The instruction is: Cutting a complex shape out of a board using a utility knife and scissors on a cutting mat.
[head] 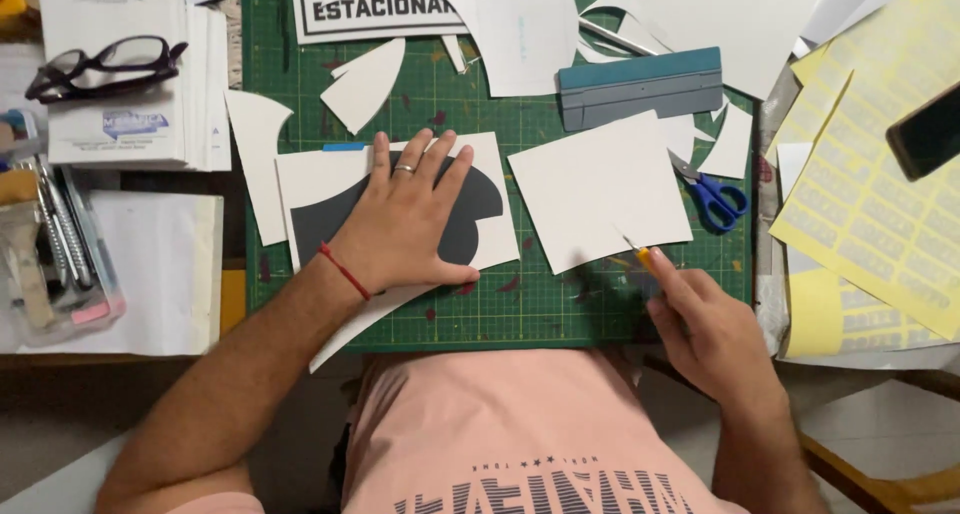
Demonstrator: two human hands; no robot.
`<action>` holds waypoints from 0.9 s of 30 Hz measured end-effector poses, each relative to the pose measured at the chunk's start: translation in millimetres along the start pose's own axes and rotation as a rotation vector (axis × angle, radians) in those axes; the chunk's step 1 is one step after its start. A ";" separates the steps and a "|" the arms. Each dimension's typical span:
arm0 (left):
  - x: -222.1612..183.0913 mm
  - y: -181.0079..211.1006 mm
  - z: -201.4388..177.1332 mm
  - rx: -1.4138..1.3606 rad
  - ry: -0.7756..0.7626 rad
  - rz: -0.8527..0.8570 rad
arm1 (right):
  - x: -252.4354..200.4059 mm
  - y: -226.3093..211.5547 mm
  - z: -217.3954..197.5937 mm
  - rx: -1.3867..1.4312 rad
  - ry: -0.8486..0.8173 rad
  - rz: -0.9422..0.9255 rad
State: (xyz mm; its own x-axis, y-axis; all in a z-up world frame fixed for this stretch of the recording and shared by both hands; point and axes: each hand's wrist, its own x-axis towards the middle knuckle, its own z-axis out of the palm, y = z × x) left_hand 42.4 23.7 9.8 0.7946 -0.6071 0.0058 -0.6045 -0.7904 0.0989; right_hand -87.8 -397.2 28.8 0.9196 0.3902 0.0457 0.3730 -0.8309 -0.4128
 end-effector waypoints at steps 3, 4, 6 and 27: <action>21.4 13.2 -0.7 -0.070 0.018 0.017 | -4.9 20.6 13.1 -0.034 -0.091 0.030; 30.2 21.9 2.6 -0.141 0.074 0.007 | -6.8 26.5 18.6 -0.070 0.010 -0.045; 46.1 35.8 12.2 -0.212 0.131 -0.001 | -6.3 33.2 22.3 -0.109 0.112 -0.118; 63.7 41.2 -21.3 -1.059 0.245 -0.225 | 226.9 151.7 -59.9 -0.044 0.189 0.678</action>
State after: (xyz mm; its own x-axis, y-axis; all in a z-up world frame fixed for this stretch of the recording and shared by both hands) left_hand 69.3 -45.9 35.5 0.9406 -0.3330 0.0658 -0.1849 -0.3399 0.9221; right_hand 184.8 -458.4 31.0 0.9552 -0.2919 -0.0495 -0.2891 -0.8832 -0.3694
